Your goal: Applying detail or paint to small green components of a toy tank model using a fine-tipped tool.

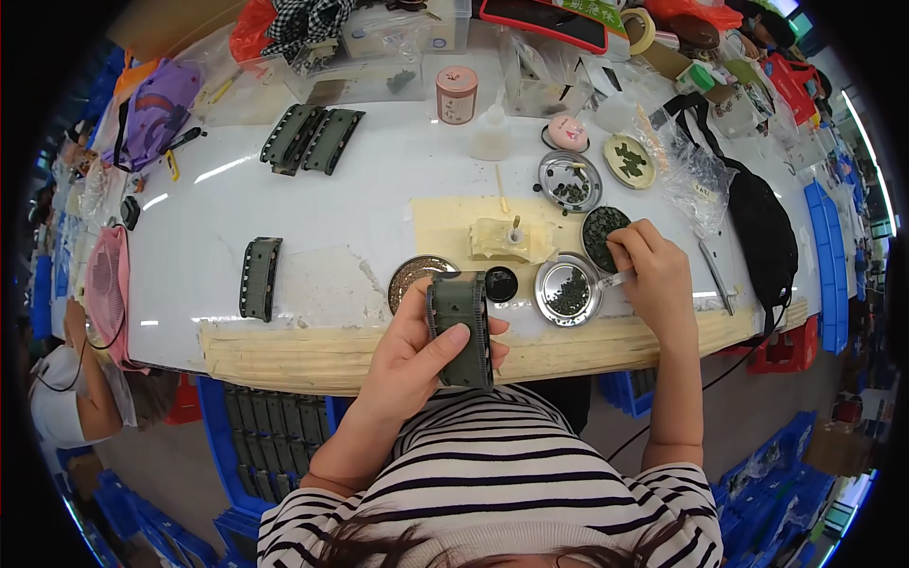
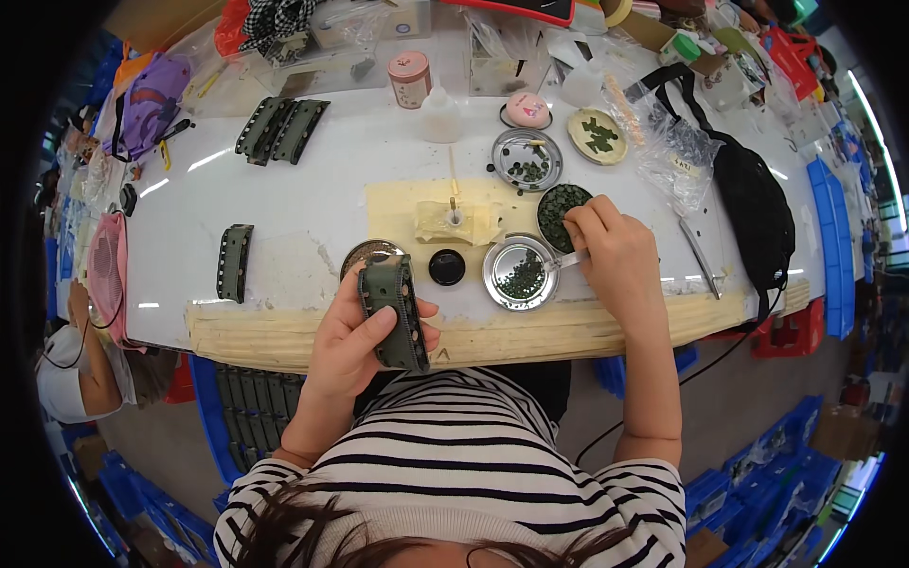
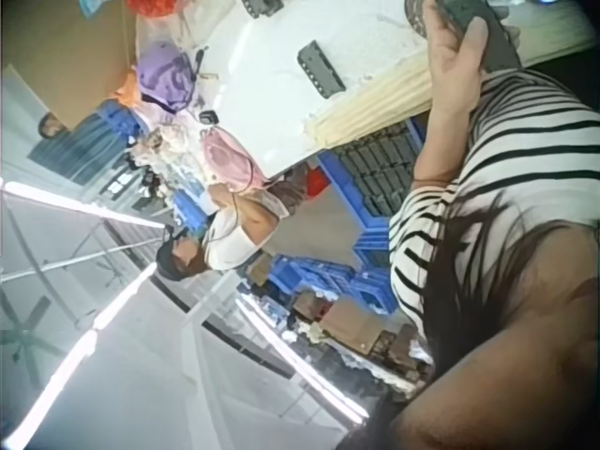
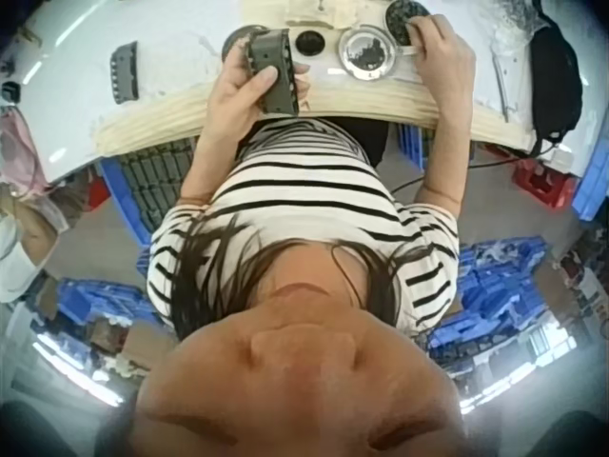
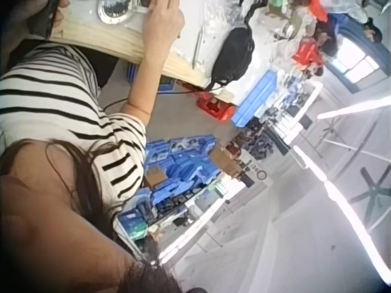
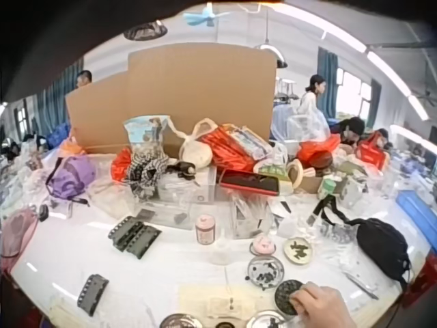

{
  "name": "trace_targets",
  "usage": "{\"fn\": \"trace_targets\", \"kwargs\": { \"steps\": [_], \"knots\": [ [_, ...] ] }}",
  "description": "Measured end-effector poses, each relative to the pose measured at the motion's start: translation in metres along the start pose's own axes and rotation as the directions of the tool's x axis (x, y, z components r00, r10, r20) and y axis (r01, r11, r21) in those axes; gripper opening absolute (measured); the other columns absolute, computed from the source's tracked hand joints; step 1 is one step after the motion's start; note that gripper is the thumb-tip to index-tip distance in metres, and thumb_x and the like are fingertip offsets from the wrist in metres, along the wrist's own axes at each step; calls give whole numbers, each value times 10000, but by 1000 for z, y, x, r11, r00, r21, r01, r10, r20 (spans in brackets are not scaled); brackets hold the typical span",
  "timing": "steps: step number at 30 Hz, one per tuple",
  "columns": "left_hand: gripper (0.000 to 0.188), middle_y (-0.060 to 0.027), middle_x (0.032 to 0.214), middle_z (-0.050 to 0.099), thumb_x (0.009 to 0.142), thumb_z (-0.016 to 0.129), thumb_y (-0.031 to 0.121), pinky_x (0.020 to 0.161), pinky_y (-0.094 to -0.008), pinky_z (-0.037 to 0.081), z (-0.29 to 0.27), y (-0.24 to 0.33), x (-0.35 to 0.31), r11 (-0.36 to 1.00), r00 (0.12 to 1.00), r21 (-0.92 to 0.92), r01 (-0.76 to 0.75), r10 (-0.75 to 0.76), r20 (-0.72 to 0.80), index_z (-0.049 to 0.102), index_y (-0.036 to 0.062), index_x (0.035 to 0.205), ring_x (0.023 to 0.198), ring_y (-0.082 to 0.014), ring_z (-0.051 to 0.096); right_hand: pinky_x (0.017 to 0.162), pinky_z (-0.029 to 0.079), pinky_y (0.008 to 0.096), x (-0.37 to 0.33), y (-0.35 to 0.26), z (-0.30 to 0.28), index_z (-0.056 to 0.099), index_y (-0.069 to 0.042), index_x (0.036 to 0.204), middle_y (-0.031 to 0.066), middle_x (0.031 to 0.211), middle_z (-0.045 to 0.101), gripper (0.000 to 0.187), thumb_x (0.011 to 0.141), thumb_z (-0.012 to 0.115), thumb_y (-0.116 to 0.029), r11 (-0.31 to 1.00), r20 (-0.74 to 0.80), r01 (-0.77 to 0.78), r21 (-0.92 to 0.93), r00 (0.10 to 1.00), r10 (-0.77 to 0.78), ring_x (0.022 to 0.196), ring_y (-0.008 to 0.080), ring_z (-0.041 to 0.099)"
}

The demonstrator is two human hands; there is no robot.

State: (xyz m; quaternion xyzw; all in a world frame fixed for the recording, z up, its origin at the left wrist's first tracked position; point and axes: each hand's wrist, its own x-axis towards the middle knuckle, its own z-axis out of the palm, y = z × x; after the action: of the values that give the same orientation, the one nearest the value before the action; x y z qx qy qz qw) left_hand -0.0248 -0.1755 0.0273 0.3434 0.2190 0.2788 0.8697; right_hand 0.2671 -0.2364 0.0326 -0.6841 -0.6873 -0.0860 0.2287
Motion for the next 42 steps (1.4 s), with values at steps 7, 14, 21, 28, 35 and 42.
{"fn": "trace_targets", "kwargs": {
  "steps": [7,14,21,28,35,42],
  "knots": [
    [376,-192,1132,591,951,480,23,891,-354,516,4,-11,1,925,970,311,-218,242,-40,315,32,1290,1015,-221,624,462,366,239,-2,-19,-14,661,-34,872,40,759,643,218,688,679,82,936,-111,-111,333,981,156,509,111,485],
    [360,-163,1168,568,941,476,-25,928,-316,468,10,-11,-1,907,969,345,-243,247,33,320,-8,1265,1062,-188,594,446,359,202,7,-78,-22,693,-35,892,55,765,683,225,692,727,63,821,-88,-52,569,988,124,508,74,509],
    [353,-146,1162,558,936,482,-33,908,-290,466,9,-14,-4,881,954,369,-295,291,68,331,-24,1255,1059,-161,572,491,416,234,20,-100,-10,670,-27,892,59,759,659,189,728,741,36,734,-79,46,678,997,11,562,131,545],
    [320,-180,1173,576,938,445,-41,938,-338,482,6,-12,-5,847,962,458,-270,253,99,312,20,1223,1071,-201,595,534,487,285,24,-102,-5,623,-1,912,100,822,611,220,719,718,43,767,-80,98,634,995,-61,655,222,614],
    [327,-170,1178,568,936,447,-44,943,-338,486,3,-13,-4,843,963,467,-269,252,100,315,10,1230,1069,-195,592,581,498,307,20,-99,0,636,14,948,114,866,618,292,664,697,-20,855,-171,288,430,957,-236,699,239,620],
    [344,-169,1163,577,935,452,-45,927,-332,490,1,-15,-6,820,956,495,-288,278,95,319,-4,1249,1052,-198,602,545,469,290,19,-97,2,641,32,983,124,892,613,353,636,647,-34,857,-198,400,324,915,-352,653,211,592]
  ]
}}
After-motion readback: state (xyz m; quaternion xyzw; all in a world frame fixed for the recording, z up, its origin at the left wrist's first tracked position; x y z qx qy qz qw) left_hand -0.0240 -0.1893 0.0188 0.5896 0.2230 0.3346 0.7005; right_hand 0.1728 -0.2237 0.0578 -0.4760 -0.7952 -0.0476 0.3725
